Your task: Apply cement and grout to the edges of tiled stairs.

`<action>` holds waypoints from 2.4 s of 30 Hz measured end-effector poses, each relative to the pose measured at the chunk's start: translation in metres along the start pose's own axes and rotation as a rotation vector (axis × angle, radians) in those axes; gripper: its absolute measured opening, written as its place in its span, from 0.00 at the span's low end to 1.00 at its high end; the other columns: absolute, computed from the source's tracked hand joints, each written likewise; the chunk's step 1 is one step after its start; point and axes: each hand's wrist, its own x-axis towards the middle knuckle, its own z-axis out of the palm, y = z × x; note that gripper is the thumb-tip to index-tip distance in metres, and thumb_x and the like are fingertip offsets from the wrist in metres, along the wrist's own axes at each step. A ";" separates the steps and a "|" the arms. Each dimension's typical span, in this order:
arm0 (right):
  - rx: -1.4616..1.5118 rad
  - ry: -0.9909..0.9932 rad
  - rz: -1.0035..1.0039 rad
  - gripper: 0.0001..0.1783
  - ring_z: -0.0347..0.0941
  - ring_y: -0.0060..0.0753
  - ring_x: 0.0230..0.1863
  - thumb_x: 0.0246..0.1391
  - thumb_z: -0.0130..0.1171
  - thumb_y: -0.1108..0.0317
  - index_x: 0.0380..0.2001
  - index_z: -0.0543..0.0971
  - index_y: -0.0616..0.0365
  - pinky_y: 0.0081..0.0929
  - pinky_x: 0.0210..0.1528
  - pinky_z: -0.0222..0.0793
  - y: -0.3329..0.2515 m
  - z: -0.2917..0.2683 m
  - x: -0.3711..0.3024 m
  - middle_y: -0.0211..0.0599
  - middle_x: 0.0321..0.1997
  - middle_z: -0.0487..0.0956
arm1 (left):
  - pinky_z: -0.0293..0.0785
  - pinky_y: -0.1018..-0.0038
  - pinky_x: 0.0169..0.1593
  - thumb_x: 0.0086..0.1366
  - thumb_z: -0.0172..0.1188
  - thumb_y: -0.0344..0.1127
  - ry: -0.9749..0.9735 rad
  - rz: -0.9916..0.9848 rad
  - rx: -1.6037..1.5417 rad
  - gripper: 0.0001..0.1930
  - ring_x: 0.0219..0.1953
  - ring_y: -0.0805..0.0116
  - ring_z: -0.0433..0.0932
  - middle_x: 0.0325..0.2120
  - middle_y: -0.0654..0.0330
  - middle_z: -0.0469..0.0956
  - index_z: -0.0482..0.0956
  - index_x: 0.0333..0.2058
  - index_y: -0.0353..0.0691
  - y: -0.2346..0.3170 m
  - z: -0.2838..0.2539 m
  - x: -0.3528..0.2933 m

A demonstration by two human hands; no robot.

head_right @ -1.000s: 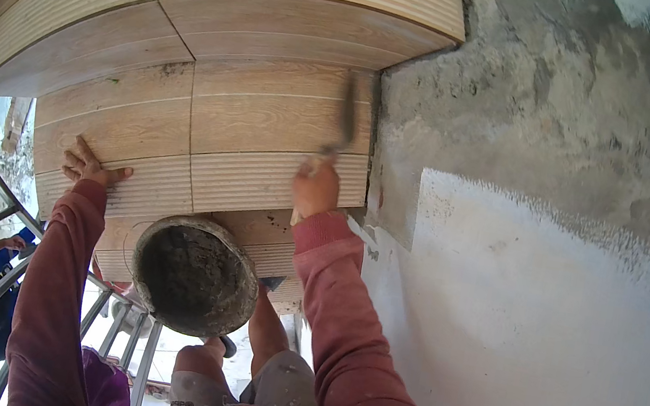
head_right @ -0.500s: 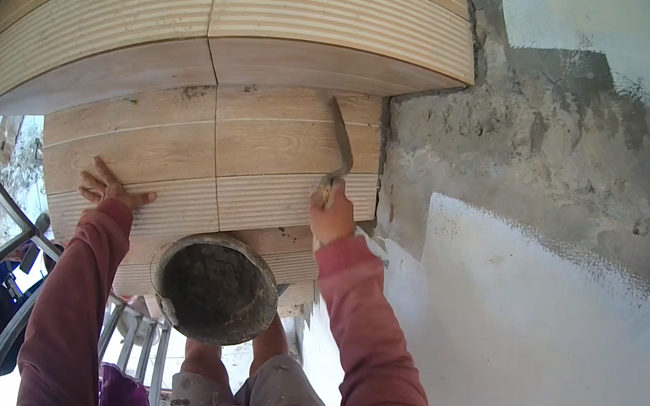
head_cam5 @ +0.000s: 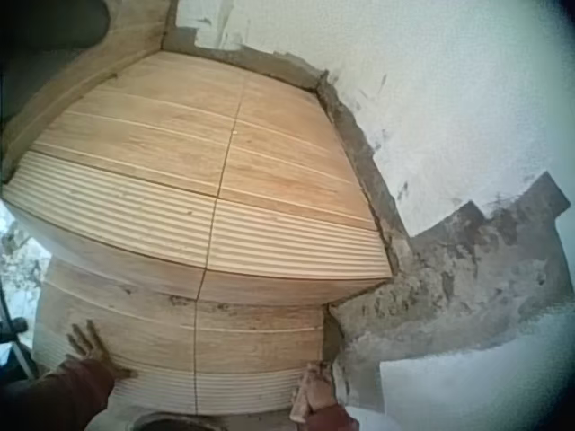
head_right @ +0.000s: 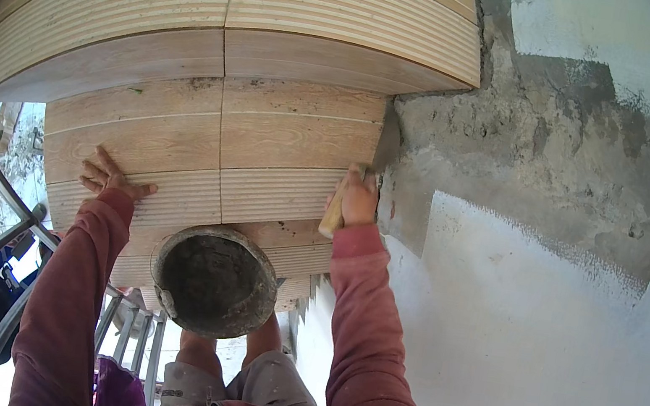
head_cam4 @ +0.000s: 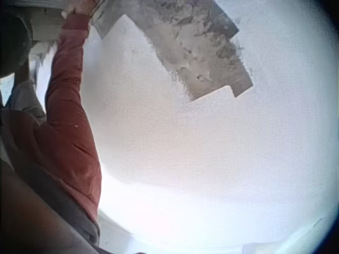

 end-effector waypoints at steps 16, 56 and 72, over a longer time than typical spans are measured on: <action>-0.471 0.088 -0.207 0.29 0.67 0.54 0.43 0.48 0.49 0.63 0.48 0.58 0.76 0.36 0.46 0.63 0.052 0.041 0.024 0.60 0.40 0.70 | 0.30 0.50 0.58 0.26 0.74 0.48 -0.008 0.034 -0.028 0.72 0.58 0.40 0.17 0.56 0.42 0.18 0.19 0.56 0.55 0.017 -0.003 -0.012; -0.597 -0.338 -0.479 0.23 0.70 0.56 0.30 0.43 0.56 0.60 0.41 0.65 0.60 0.39 0.30 0.66 0.129 -0.040 -0.155 0.52 0.28 0.73 | 0.31 0.49 0.58 0.37 0.64 0.59 0.193 0.209 0.036 0.58 0.60 0.40 0.24 0.58 0.42 0.24 0.30 0.59 0.54 -0.004 0.013 -0.028; -1.148 -0.302 0.385 0.21 0.70 0.56 0.37 0.45 0.51 0.56 0.38 0.65 0.58 0.44 0.39 0.65 0.254 -0.306 -0.360 0.53 0.33 0.74 | 0.62 0.81 0.25 0.57 0.50 0.51 -0.863 0.623 -0.741 0.19 0.22 0.75 0.71 0.23 0.63 0.75 0.73 0.23 0.38 -0.141 0.074 -0.218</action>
